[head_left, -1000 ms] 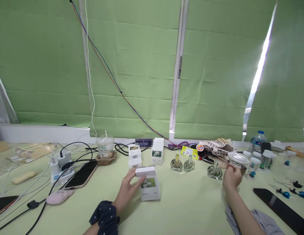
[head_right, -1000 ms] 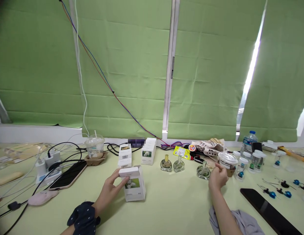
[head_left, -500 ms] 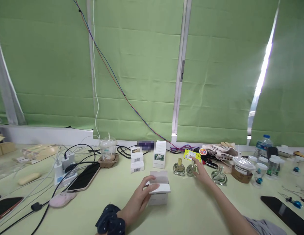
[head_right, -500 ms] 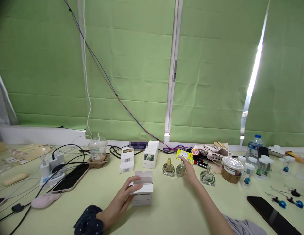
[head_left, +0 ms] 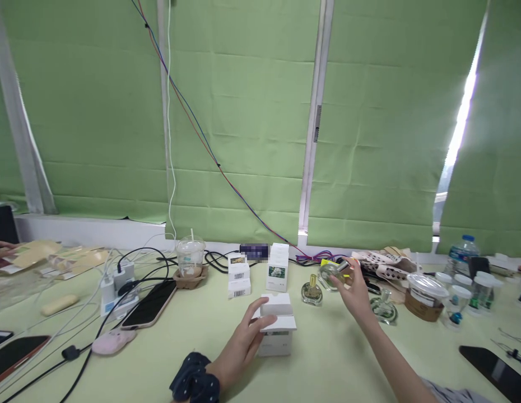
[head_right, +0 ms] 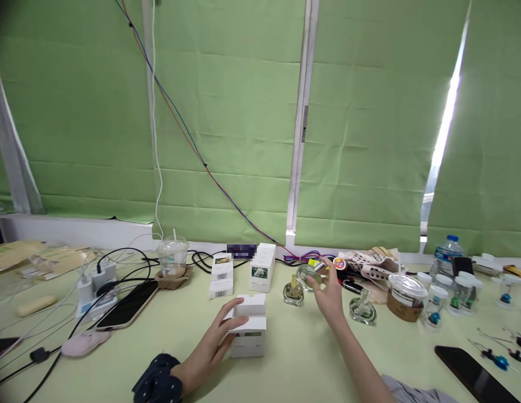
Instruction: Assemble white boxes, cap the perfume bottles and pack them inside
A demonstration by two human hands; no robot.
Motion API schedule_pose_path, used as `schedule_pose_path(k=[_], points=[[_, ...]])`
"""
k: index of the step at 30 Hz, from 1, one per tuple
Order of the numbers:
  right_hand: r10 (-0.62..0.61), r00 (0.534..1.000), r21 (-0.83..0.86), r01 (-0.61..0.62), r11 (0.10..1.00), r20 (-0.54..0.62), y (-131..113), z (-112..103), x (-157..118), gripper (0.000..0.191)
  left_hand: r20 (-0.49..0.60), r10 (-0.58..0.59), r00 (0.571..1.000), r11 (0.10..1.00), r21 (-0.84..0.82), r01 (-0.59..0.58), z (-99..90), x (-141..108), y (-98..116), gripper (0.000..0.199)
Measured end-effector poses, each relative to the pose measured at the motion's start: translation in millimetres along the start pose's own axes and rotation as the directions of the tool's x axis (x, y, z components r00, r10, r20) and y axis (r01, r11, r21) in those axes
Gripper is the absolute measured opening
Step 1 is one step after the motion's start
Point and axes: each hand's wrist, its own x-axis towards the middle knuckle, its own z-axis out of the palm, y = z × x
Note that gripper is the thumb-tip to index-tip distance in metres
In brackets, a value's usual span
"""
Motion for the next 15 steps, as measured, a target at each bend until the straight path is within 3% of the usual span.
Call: schedule_pose_path(k=[3, 7, 10, 15], points=[[0.036, 0.984, 0.369, -0.098, 0.924, 0.173, -56, 31, -16, 0.069, 0.003, -0.017, 1.000, 1.000, 0.000, 0.017, 0.8, 0, 1, 0.040], [-0.078, 0.944, 0.426, -0.071, 0.902, 0.321, -96, 70, -44, 0.063, -0.009, -0.025, 1.000, 1.000, -0.018, 0.025, 2.9, -1, 2, 0.040], [-0.149, 0.919, 0.349, 0.014, 0.937, 0.364, -98, 80, -57, 0.056, -0.013, -0.030, 0.999, 0.999, -0.027, 0.030, 3.1, -2, 2, 0.040], [-0.188, 0.892, 0.260, 0.083, 0.962, 0.412, -84, 70, -61, 0.055, -0.028, -0.059, 0.998, 0.997, -0.052, 0.058, 3.9, -2, 3, 0.037]])
